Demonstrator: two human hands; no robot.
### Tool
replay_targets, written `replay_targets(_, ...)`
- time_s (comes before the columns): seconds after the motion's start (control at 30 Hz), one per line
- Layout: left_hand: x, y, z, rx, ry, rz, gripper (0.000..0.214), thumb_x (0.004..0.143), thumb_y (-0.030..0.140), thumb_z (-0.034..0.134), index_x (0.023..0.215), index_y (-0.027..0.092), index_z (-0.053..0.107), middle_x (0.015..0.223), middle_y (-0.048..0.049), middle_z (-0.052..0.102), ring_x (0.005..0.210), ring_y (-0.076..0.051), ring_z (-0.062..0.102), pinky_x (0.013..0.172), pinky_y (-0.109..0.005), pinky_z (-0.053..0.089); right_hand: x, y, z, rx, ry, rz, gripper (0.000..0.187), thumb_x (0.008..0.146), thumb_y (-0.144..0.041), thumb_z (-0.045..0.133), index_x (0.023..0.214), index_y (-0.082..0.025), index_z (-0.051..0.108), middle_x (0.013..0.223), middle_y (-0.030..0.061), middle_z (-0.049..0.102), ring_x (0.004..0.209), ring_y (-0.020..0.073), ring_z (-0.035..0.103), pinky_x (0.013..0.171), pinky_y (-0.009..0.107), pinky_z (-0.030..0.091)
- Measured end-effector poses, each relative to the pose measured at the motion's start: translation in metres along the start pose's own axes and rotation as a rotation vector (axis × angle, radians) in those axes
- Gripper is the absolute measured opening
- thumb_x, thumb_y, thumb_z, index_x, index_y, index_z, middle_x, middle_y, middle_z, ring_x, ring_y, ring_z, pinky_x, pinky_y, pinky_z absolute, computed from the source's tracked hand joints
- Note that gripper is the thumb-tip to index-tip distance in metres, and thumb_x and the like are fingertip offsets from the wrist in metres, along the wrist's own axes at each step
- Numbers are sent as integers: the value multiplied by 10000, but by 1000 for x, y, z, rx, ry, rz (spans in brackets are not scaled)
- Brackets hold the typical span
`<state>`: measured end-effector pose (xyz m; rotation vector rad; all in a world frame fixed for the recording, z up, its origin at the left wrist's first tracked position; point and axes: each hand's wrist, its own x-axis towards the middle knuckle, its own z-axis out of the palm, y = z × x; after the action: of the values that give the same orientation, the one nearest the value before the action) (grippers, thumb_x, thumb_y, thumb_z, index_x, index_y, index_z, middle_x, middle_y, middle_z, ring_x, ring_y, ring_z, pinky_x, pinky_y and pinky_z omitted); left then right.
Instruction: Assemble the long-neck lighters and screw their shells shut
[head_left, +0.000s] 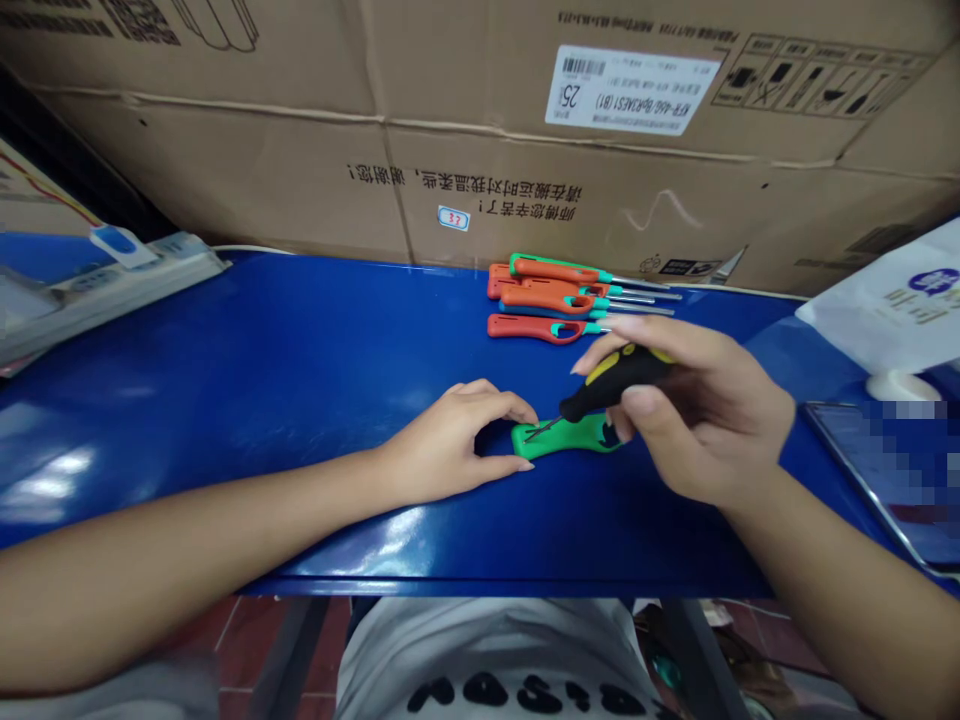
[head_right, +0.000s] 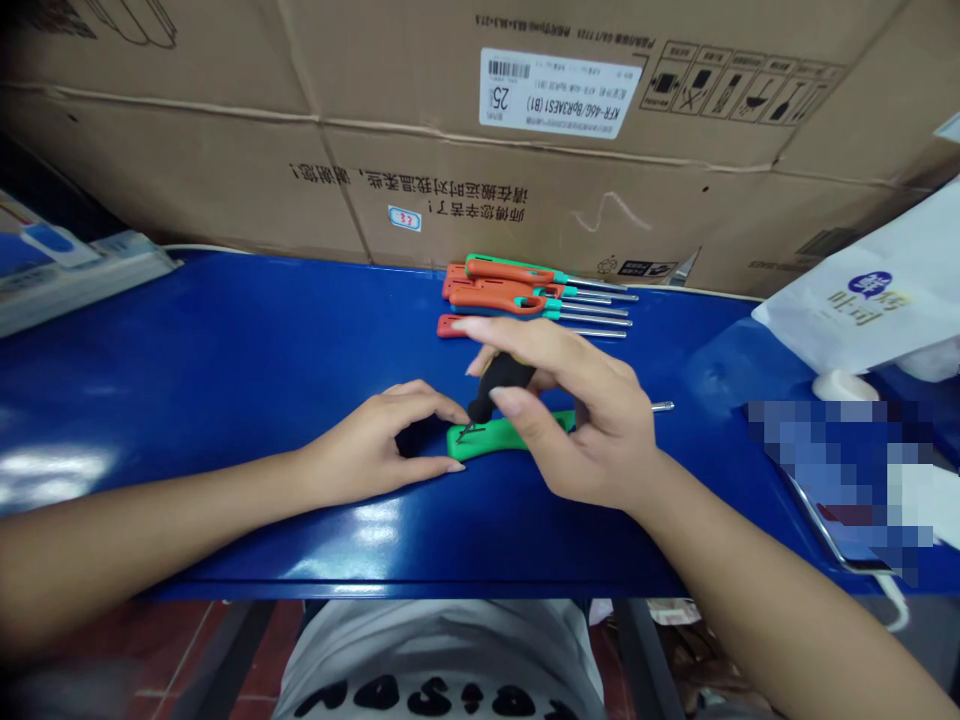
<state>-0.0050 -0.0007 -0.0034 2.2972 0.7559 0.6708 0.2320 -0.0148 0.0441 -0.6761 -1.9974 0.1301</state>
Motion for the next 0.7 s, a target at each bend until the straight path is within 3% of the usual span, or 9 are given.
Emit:
replay_targets(0.07,0,0,0,-3,-8,-2,321,853,312,785,1123,199,654,1100,-32,739,1016,-207,642,937,-347,478,0,0,-1,-83,62,-118,477,884,-290,714,1349,-329,617,1026,32,771,752,220,712,626,359,595)
replay_targets(0.13,0,0,0,-5,-10,-2,325,848,303,790,1123,195,654,1098,-28,739,1014,-203,641,933,-341,477,0,-2,-2,-106,54,-163,465,903,-297,679,1363,-287,612,1039,51,764,826,230,716,649,354,597)
replay_targets(0.27,0,-1,0,-3,6,8,318,846,309,791,1109,199,649,1097,-32,739,1017,-210,647,930,-342,476,0,-7,2,160,-111,41,532,997,-204,448,1525,-267,424,1258,86,701,909,202,726,620,327,609)
replay_targets(0.33,0,-1,0,-1,8,7,315,847,308,789,1107,200,649,1086,-36,738,1013,-213,649,929,-345,479,-1,-7,3,169,-62,33,548,944,-191,580,1479,-268,492,1242,71,718,840,186,732,599,303,605)
replay_targets(0.43,0,0,0,-4,0,-1,316,846,302,789,1110,197,651,1081,-40,738,1009,-213,649,930,-344,481,-1,-4,2,-85,116,-133,549,792,-188,792,1322,-227,654,1058,44,776,745,182,715,632,298,602)
replay_targets(0.5,0,0,0,-4,-2,-2,319,846,301,790,1114,197,651,1091,-41,737,1012,-212,648,931,-342,478,0,-3,2,-132,99,-164,509,860,-218,724,1361,-221,630,1095,59,771,815,202,724,688,324,614)
replay_targets(0.6,0,-1,0,6,4,13,328,848,302,790,1122,190,648,1093,-36,736,1005,-204,643,930,-336,471,2,-3,3,18,-44,-26,518,1000,-226,483,1514,-276,453,1281,69,707,911,210,732,686,350,631)
replay_targets(0.7,-1,-1,0,14,5,15,329,850,305,789,1122,184,649,1091,-31,735,1005,-201,642,929,-334,468,2,-3,3,26,-31,25,494,989,-254,547,1475,-319,489,1202,39,737,803,193,733,625,334,625)
